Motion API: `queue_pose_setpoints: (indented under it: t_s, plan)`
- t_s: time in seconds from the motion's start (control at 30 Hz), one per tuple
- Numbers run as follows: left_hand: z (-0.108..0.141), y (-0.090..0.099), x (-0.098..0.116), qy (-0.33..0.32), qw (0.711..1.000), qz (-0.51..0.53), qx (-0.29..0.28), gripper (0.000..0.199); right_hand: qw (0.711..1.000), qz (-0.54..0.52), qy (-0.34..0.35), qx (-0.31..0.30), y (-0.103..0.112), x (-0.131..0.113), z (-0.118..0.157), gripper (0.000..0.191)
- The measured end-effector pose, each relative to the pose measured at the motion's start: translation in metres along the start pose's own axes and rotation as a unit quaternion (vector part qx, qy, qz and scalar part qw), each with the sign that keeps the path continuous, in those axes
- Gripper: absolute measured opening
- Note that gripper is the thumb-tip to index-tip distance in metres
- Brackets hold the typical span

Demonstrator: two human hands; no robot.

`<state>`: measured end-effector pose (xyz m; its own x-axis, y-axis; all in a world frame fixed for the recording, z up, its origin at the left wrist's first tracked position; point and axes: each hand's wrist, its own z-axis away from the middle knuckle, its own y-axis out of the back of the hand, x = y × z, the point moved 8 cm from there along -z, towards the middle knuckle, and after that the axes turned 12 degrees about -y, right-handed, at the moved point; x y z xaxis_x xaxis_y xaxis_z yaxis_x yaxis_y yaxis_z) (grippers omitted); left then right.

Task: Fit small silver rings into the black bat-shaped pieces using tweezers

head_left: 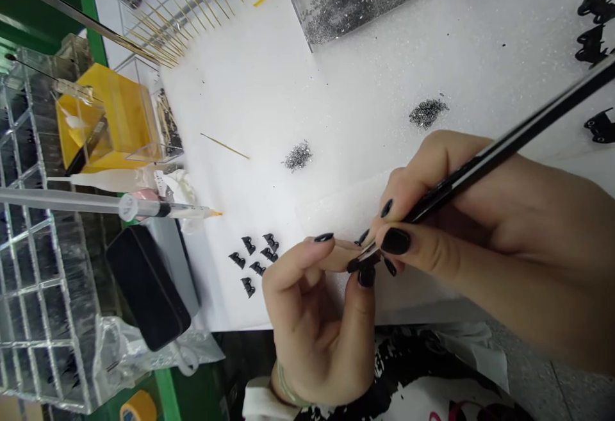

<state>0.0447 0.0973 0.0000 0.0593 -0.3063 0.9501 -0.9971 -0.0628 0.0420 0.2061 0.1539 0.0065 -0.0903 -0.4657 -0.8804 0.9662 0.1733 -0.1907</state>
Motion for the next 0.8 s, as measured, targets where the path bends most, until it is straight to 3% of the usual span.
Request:
queue_pose_setpoints:
  t_s: [0.17, 0.5, 0.8]
  plan:
    - [-0.008, -0.003, 0.011, -0.068, 0.998, 0.013, 0.006, 0.047, 1.000, -0.024, -0.005, 0.015, 0.004, -0.001, -0.004, 0.010]
    - [-0.009, 0.000, 0.010, -0.061, 0.998, 0.001, 0.007, 0.044, 0.997, -0.046, -0.035, -0.047, -0.003, 0.000, -0.003, 0.014]
    - [-0.011, -0.001, 0.013, -0.078, 0.996, 0.022, -0.030, 0.052, 0.999, 0.024, -0.022, -0.039, 0.002, -0.009, -0.001, 0.017]
